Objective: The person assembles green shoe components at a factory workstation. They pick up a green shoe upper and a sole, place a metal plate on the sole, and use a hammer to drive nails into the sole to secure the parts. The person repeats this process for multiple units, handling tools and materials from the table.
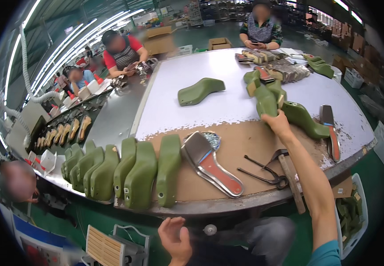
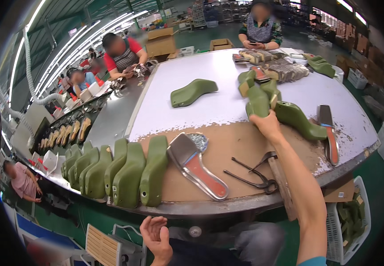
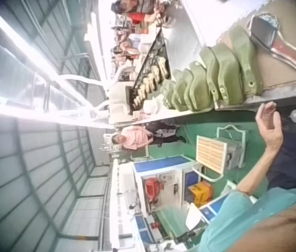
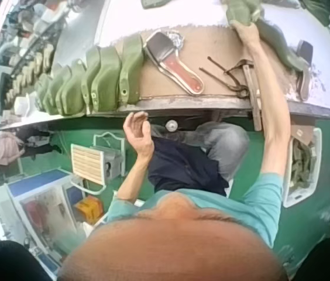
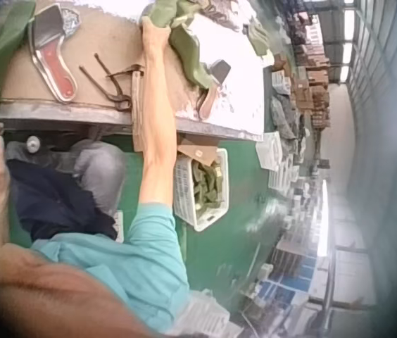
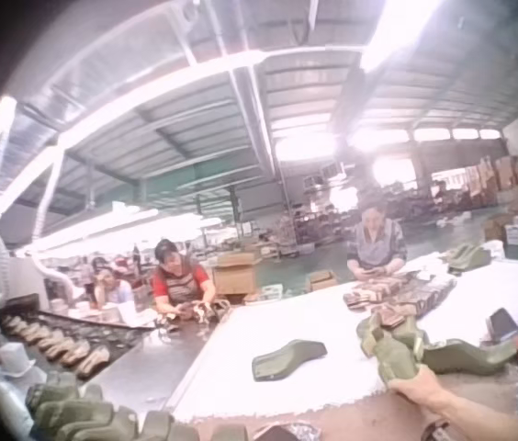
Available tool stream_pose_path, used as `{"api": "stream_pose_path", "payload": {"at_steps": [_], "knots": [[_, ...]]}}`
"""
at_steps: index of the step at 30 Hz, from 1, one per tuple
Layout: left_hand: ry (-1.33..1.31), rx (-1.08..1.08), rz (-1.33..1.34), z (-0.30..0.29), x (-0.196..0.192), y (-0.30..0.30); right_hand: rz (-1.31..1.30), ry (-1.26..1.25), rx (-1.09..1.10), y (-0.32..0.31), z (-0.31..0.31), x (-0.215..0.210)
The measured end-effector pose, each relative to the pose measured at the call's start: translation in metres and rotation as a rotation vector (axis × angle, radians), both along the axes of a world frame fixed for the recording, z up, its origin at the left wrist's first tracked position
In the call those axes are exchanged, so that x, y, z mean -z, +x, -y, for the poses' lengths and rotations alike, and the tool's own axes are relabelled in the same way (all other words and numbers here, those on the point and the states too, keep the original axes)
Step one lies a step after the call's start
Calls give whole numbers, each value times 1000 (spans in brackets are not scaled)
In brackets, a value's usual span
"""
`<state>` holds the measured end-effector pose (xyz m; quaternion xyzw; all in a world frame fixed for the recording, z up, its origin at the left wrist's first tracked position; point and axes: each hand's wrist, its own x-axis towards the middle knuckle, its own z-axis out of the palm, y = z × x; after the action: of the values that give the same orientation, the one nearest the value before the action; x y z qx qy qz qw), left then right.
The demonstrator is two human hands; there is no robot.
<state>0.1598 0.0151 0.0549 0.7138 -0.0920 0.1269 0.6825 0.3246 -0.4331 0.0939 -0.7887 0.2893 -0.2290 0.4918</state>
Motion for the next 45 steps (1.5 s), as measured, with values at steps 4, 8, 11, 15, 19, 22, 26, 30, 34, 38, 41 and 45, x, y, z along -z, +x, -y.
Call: {"api": "stream_pose_path", "payload": {"at_steps": [4,8,11,15,19,22,26,30,34,38,41,45], "knots": [[-346,272,-227,50,-44,23,346,655,-369,-68,-20,0],[-688,556,-483,114,-87,47,422,129,-646,-164,-114,-62],[-775,671,-566,120,-104,53,339,-256,-788,-196,-92,-86],[-739,505,-713,82,-86,23,204,-576,296,-184,63,-27],[-888,627,-1057,44,-48,-6,-490,-650,488,-271,204,57],[-1007,704,-1052,18,-42,-22,-365,-605,451,-265,221,63],[-1101,777,-985,0,-32,-41,-316,-811,483,-256,239,67],[-1155,822,-973,0,-30,-51,-214,-701,534,-262,243,52],[-1173,883,-992,10,-39,-52,217,-513,493,-265,221,14],[-1147,888,-919,20,-42,-47,242,47,-49,-245,-40,-63],[-1104,886,-871,38,-46,-42,-153,249,-780,-276,-166,-64],[-1071,975,-795,35,-53,-36,-6,526,-1068,-285,-227,-53]]}}
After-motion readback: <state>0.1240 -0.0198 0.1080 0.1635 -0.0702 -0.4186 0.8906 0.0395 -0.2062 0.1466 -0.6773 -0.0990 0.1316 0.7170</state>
